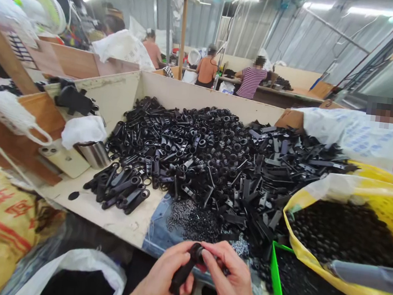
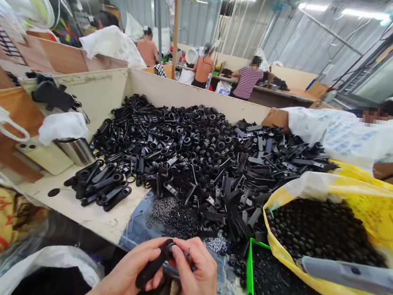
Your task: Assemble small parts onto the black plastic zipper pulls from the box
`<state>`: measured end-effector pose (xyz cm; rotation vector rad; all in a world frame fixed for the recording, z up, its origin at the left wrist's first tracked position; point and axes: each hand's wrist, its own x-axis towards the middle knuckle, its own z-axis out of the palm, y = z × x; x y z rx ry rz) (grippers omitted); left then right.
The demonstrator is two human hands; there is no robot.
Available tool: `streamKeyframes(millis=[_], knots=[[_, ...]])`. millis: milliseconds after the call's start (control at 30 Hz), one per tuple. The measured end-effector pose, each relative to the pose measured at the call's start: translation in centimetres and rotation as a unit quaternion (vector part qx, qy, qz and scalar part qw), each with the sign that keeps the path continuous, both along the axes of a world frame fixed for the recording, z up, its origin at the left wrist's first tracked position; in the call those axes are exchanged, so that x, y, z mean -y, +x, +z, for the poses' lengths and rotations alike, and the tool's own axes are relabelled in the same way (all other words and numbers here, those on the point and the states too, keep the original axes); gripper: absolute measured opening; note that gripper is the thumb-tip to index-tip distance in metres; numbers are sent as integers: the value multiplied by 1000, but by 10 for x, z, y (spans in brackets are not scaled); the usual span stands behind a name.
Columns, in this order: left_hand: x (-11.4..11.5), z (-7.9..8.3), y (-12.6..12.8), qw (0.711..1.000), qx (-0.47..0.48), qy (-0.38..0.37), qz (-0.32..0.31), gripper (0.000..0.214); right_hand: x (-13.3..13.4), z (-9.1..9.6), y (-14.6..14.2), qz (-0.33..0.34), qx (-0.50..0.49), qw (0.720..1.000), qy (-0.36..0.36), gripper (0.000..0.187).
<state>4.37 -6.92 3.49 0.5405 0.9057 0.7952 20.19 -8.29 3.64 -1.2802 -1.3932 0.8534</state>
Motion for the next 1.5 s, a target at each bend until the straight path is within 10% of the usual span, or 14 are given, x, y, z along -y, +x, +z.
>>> streamKeyframes(millis=[400, 600, 1500], knots=[[3, 5, -3, 996, -77, -11, -54, 51, 6, -8, 0, -3, 50, 999, 13, 18], [5, 1, -1, 975, -159, 112, -111, 36, 11, -8, 7, 11, 116, 992, 51, 20], [19, -7, 9, 944, -219, 244, -38, 36, 42, -37, -17, -154, -6, 988, 26, 18]])
